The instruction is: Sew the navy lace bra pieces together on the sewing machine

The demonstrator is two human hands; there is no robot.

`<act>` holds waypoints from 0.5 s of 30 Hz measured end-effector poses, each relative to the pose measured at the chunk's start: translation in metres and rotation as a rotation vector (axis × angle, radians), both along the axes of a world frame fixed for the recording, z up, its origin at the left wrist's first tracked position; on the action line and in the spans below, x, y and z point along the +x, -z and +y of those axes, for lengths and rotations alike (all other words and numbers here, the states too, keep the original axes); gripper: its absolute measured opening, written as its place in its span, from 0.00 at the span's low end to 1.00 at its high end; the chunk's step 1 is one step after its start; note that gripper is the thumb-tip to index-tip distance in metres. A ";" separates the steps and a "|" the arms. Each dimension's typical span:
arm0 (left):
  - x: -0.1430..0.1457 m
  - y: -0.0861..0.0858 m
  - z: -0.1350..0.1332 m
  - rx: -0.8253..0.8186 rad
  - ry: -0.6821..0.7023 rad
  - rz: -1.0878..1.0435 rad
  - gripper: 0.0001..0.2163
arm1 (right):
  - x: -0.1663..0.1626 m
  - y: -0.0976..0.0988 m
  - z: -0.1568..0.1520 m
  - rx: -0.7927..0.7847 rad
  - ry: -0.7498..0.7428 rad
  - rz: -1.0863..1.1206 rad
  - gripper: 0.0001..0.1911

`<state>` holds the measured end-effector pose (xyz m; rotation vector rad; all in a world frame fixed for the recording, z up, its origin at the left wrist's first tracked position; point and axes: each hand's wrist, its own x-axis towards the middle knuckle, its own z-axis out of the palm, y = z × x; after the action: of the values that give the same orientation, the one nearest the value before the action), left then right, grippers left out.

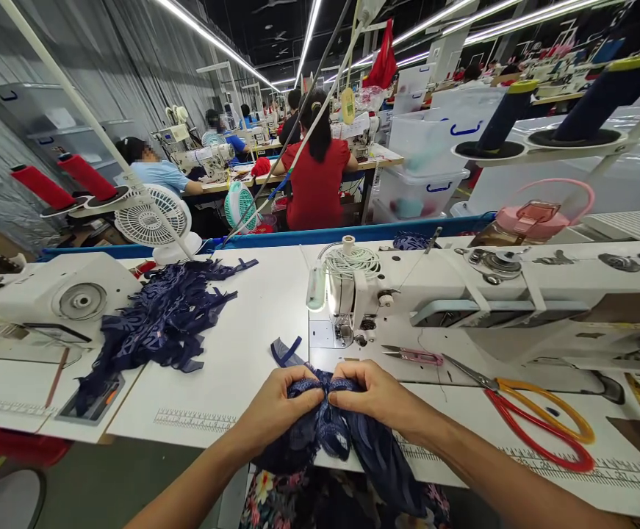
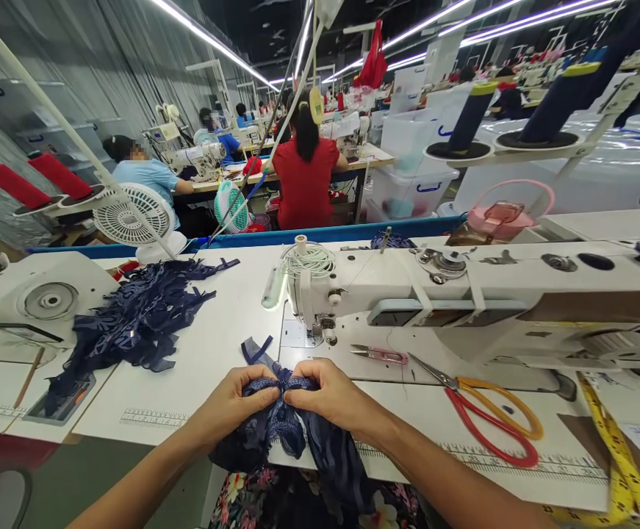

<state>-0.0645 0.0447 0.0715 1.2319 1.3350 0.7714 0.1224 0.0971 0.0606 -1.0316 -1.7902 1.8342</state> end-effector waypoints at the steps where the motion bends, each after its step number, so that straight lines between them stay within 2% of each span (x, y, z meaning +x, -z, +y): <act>1: 0.002 0.001 0.000 -0.008 -0.021 0.000 0.12 | -0.001 0.000 -0.002 0.064 0.023 -0.021 0.09; 5: 0.006 0.004 0.002 -0.019 -0.115 0.008 0.12 | 0.011 -0.004 -0.006 0.406 0.029 -0.159 0.07; 8: 0.002 0.004 0.005 0.006 -0.149 0.023 0.11 | 0.041 0.002 0.004 0.721 0.123 -0.371 0.10; 11: 0.000 0.004 0.008 0.005 -0.164 -0.016 0.12 | 0.082 0.021 0.021 1.107 0.303 -0.789 0.13; 13: 0.002 0.003 0.009 -0.014 -0.182 -0.064 0.13 | 0.103 0.037 0.032 1.219 0.270 -0.935 0.13; 15: 0.007 0.003 0.010 -0.016 -0.211 -0.096 0.13 | 0.114 0.050 0.038 1.287 0.211 -0.965 0.14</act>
<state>-0.0576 0.0544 0.0684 1.0392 1.4032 0.9547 0.2366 0.1353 0.0102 -1.4122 -2.5019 -0.2709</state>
